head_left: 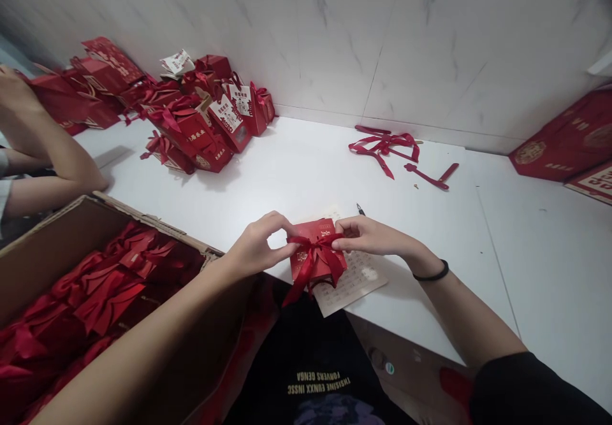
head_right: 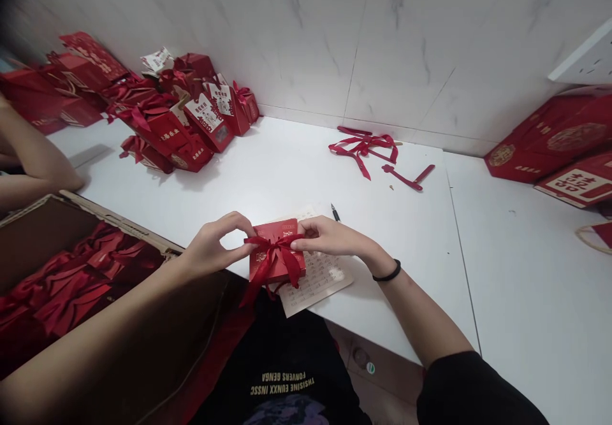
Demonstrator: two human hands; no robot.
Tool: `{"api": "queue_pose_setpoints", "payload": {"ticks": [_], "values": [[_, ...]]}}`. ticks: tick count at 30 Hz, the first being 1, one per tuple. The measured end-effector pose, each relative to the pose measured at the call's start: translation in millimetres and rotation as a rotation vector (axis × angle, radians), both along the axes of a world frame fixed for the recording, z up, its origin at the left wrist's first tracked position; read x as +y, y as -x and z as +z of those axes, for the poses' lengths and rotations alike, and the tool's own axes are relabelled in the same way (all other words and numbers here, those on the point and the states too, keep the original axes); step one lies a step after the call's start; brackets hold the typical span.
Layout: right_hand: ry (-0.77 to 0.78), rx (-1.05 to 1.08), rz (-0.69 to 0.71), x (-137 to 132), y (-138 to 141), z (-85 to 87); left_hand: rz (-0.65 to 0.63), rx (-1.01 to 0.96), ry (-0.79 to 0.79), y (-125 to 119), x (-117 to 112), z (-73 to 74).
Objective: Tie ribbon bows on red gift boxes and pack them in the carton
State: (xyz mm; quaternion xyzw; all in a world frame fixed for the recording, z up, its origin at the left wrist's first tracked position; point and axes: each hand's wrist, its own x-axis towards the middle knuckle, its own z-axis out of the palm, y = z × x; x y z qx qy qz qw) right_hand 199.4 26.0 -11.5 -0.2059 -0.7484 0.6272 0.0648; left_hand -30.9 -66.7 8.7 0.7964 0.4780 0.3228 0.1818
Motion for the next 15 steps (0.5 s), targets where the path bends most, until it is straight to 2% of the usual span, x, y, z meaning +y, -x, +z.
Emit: {"api": "queue_pose_setpoints", "payload": {"ticks": [4,8,12,15], "values": [[-0.023,-0.009,0.005,-2.5,-0.2,3.5,0.165,0.118,-0.131,-9.7,-4.8,-2.7],[-0.047,-0.030,0.001,-4.3,0.5,5.0,0.307,0.314,-0.142,-19.8,-8.2,-4.7],[-0.070,-0.043,0.005,-4.1,0.6,5.9,0.310,0.552,-0.197,-21.2,-7.4,-8.2],[-0.079,-0.050,0.005,-3.9,-0.3,7.4,0.278,0.642,-0.257,-18.3,-7.6,-11.0]]}}
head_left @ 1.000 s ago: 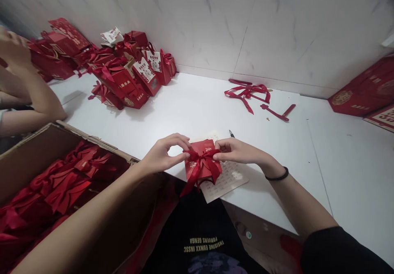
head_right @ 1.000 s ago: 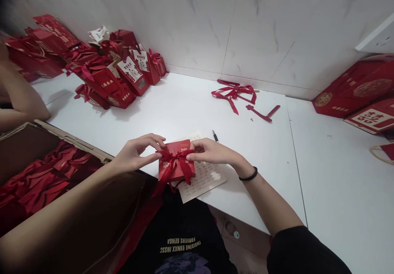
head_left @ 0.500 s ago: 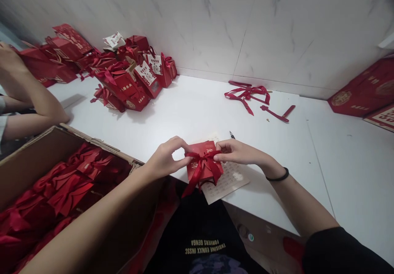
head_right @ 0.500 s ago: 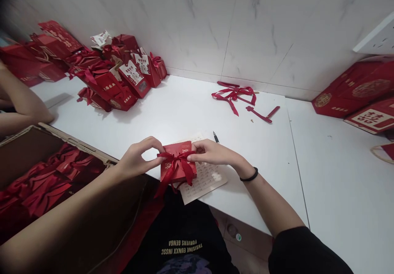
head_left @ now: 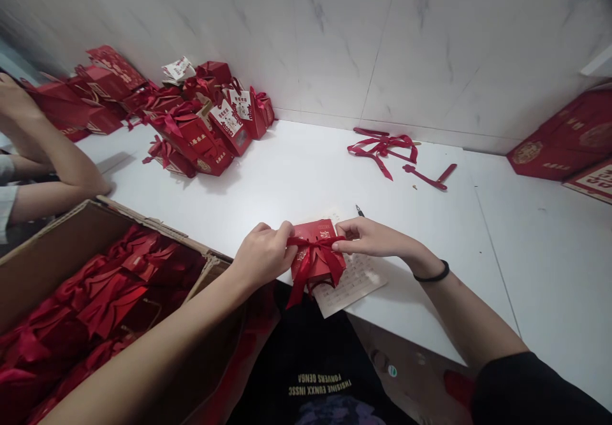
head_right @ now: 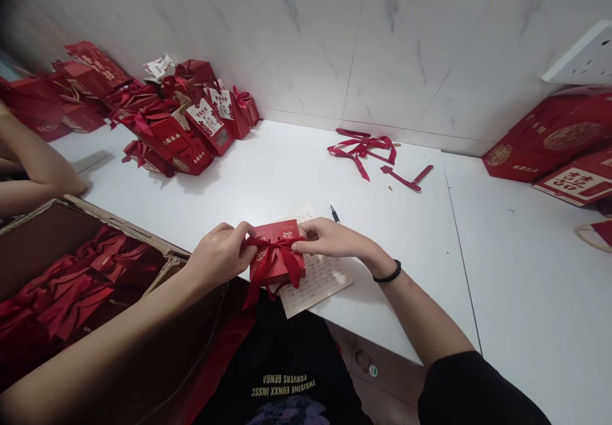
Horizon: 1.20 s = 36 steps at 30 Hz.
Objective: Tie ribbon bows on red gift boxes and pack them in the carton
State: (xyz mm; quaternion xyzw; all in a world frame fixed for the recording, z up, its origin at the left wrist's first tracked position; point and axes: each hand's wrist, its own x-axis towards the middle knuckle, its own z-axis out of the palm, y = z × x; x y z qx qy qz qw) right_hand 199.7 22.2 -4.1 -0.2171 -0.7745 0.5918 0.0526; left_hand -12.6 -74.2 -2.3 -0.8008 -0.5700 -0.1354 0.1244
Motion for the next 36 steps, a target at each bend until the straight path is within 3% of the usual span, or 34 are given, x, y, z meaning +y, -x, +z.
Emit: {"api": "queue_pose_setpoints", "payload": {"ticks": [4,10,13,23,36], "values": [[0.002,0.005,0.005,-0.1,-1.3,1.1,-0.030,-0.015,-0.013,1.4,-3.2,3.4],[0.010,0.007,-0.044,0.4,-2.7,2.7,-0.111,-0.289,0.199,5.5,-6.9,18.4],[0.008,0.016,-0.050,-0.4,-2.4,5.2,-0.141,-0.256,0.189,8.0,-5.1,18.4],[-0.130,-0.017,-0.073,-4.1,-0.4,-1.0,-0.047,-0.321,0.064,3.6,-2.5,3.0],[-0.111,-0.009,-0.033,-6.2,-0.2,-1.6,0.072,-0.464,0.116,-1.0,-5.8,6.7]]}}
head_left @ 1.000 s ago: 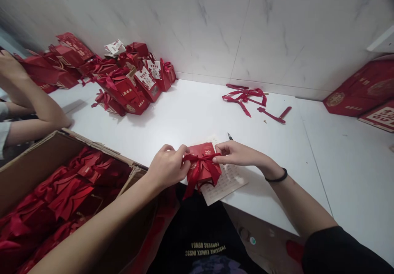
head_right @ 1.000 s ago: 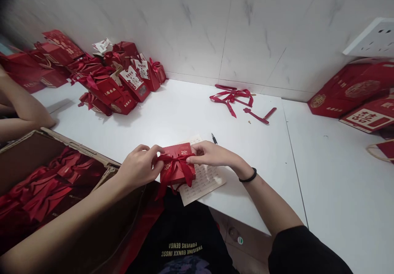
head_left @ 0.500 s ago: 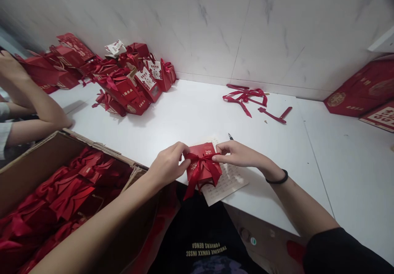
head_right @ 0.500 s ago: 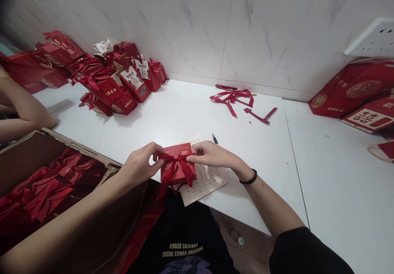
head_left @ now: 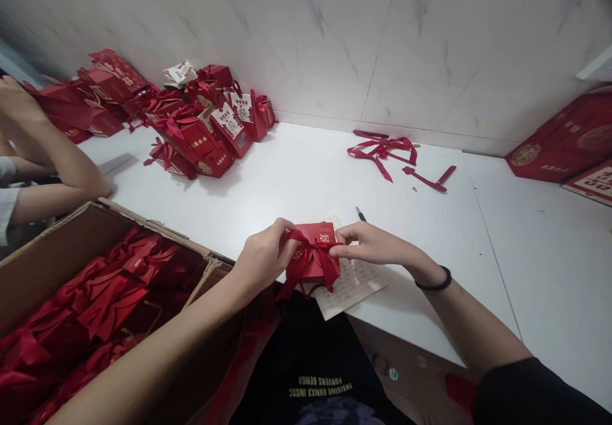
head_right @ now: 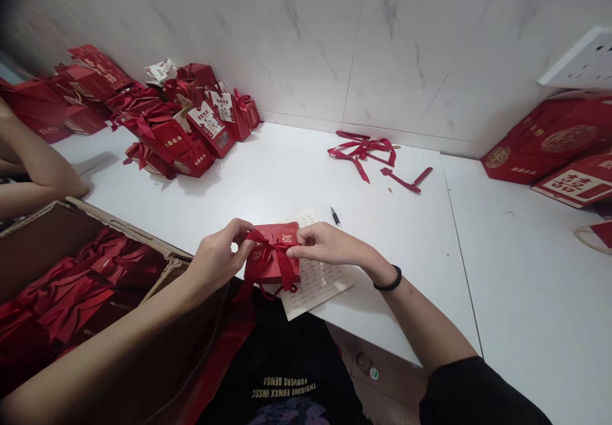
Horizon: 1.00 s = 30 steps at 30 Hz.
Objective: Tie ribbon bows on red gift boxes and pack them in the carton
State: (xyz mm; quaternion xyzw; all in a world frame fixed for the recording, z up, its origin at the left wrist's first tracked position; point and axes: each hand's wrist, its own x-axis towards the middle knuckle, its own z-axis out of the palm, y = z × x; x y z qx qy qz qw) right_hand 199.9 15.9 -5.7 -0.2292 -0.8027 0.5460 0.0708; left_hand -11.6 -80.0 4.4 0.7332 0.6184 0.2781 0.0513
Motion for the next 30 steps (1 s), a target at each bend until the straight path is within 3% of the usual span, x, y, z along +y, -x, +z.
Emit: {"api": "queue_pose_setpoints", "payload": {"ticks": [6,10,19,30], "values": [[-0.031,-0.031,0.016,-2.5,-0.5,5.8,0.079,-0.174,0.037,-0.8,2.9,-1.0],[-0.067,-0.056,0.045,-3.8,-0.7,9.3,0.015,-0.219,0.025,-1.2,1.7,0.5],[-0.140,-0.065,0.047,-7.9,0.1,10.0,0.041,-0.088,-0.040,1.6,4.0,-6.1],[-0.091,-0.037,-0.022,-6.6,0.3,8.3,-0.028,0.147,-0.199,1.9,1.2,-2.7]]}}
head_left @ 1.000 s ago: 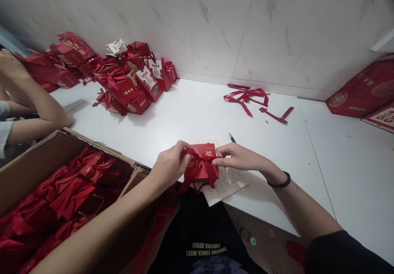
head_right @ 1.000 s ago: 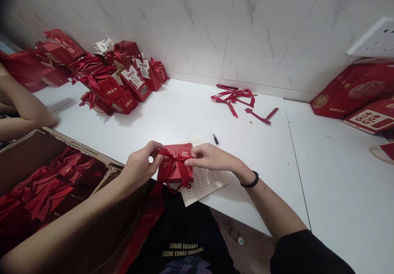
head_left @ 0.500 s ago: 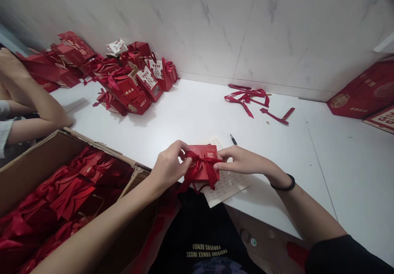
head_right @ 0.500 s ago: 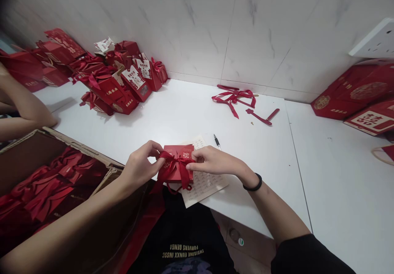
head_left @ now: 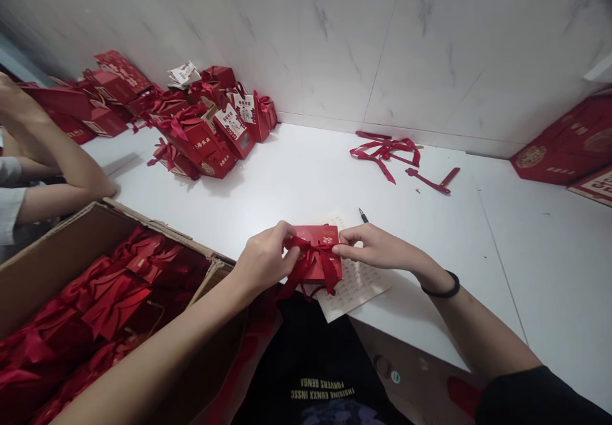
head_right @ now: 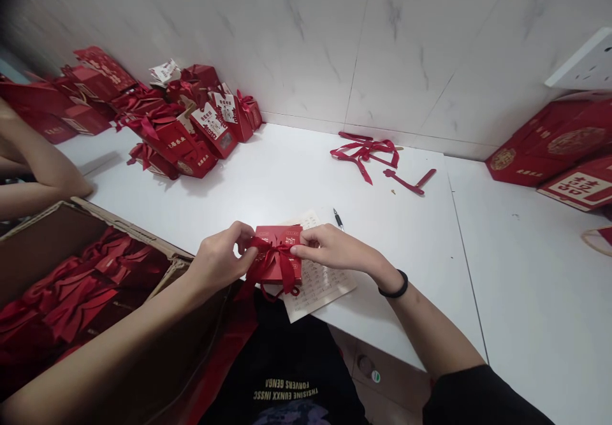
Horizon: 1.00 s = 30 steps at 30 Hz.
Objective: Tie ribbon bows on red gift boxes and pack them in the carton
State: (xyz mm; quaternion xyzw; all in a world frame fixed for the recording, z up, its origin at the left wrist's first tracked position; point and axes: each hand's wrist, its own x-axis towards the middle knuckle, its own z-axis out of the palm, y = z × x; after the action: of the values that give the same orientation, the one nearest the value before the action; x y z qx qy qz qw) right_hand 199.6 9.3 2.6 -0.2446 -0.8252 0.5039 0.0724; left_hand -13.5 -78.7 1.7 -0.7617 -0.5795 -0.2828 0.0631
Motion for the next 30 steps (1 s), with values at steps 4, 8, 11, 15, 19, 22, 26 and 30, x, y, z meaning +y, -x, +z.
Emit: {"api": "queue_pose_setpoints", "payload": {"ticks": [4,8,11,15,19,22,26,30], "values": [[-0.012,-0.015,0.036,-2.4,0.7,2.0,0.060,0.223,-0.035,2.4,2.6,-6.4],[-0.032,-0.018,0.045,-3.7,1.1,3.4,0.108,0.353,0.071,4.2,2.1,-6.7],[-0.027,-0.011,0.046,-3.2,1.4,3.1,0.096,0.280,0.164,4.7,-0.1,-4.1],[-0.018,-0.019,0.044,-2.1,1.5,2.7,0.098,0.284,0.237,4.0,-1.2,-1.9],[-0.009,-0.022,0.049,-1.1,1.0,2.5,0.119,0.251,0.390,4.8,-0.5,7.4],[0.000,-0.009,0.059,0.0,0.6,1.9,0.078,0.081,0.554,9.4,1.0,19.2],[0.013,0.012,0.053,1.6,0.6,0.7,0.126,-0.148,0.751,16.4,5.1,25.7],[0.008,0.006,0.047,2.7,0.9,-1.6,0.043,-0.458,1.037,19.8,9.8,19.3]]}}
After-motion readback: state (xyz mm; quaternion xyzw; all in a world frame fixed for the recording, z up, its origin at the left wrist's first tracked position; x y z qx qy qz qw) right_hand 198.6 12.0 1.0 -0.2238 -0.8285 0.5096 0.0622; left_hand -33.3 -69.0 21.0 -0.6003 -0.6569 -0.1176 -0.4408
